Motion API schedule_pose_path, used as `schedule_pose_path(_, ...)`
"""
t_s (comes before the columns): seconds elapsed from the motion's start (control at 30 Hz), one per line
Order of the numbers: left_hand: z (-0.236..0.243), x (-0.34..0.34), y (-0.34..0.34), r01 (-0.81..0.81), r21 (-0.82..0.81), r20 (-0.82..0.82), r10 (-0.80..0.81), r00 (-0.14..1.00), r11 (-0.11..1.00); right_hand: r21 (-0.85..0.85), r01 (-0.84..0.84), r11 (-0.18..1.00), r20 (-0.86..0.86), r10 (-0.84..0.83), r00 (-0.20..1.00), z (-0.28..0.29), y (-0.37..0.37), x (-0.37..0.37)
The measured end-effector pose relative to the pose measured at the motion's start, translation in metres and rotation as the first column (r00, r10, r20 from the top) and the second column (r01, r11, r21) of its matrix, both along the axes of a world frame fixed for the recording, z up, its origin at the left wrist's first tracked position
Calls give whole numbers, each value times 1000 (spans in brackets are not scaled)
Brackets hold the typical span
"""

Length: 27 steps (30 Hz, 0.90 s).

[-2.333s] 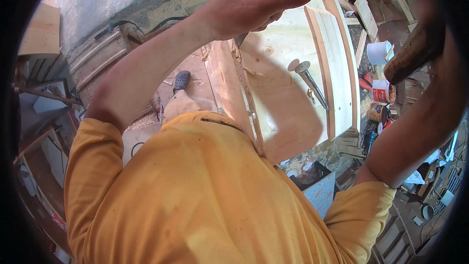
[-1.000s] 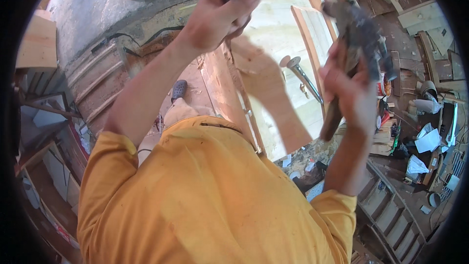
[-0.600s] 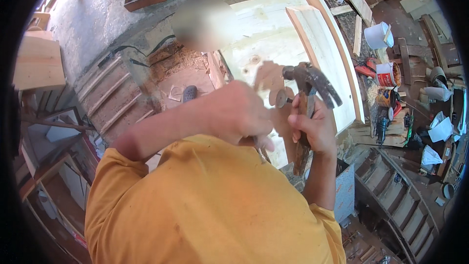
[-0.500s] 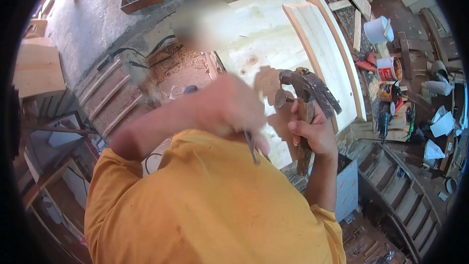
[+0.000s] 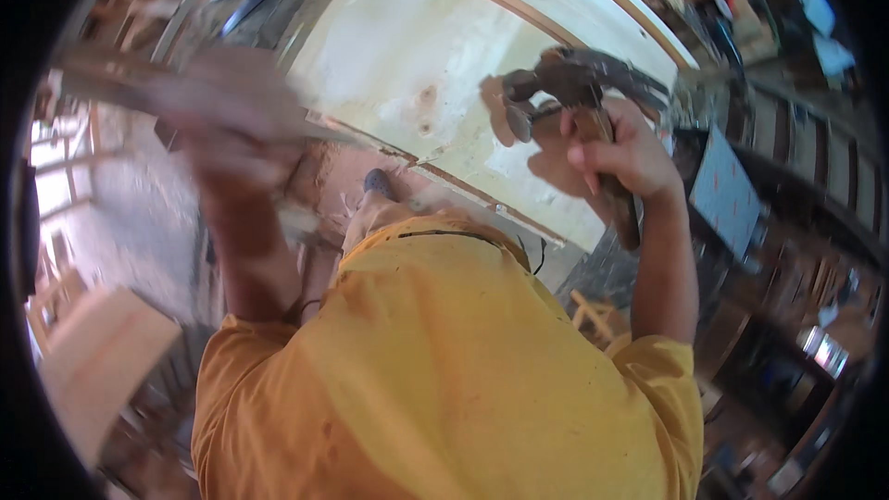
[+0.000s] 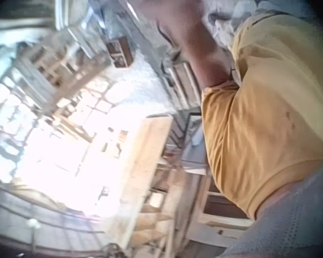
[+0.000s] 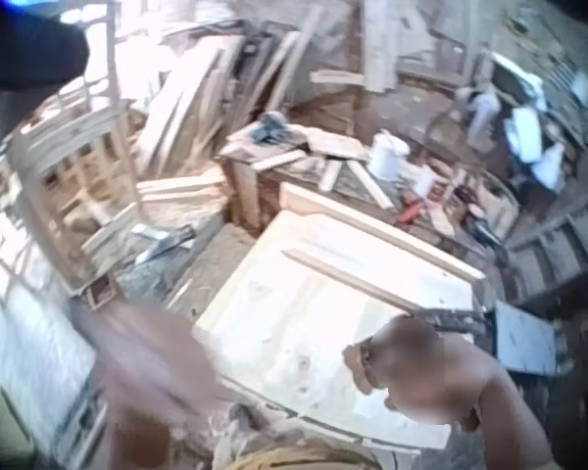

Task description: Shaping a wood joint using a chisel and hammer.

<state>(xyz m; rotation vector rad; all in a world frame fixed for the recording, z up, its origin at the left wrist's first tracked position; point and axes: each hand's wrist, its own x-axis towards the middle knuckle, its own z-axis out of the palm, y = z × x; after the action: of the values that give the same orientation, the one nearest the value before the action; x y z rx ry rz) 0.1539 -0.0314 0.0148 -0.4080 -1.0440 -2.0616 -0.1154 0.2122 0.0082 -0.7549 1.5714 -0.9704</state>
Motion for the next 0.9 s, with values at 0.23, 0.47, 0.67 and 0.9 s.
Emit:
schedule_pose_path(0.23,33,55,-116,-140,178,335,74,939,974,-21,143,989,-212,-144,967,3,-5,9)
schedule_pose_path(0.47,-4,39,53,358,-764,643,595,482,537,89,-69,994,-808,113,578,5,-5,5)
schedule_pose_path(0.67,-55,10,132,432,-865,452,771,448,256,222,-12,975,-884,207,420,4,12,5)
schedule_pose_path(0.9,-48,40,119,282,-891,422,878,226,356,-55,69,996,-863,-82,498,20,66,15)
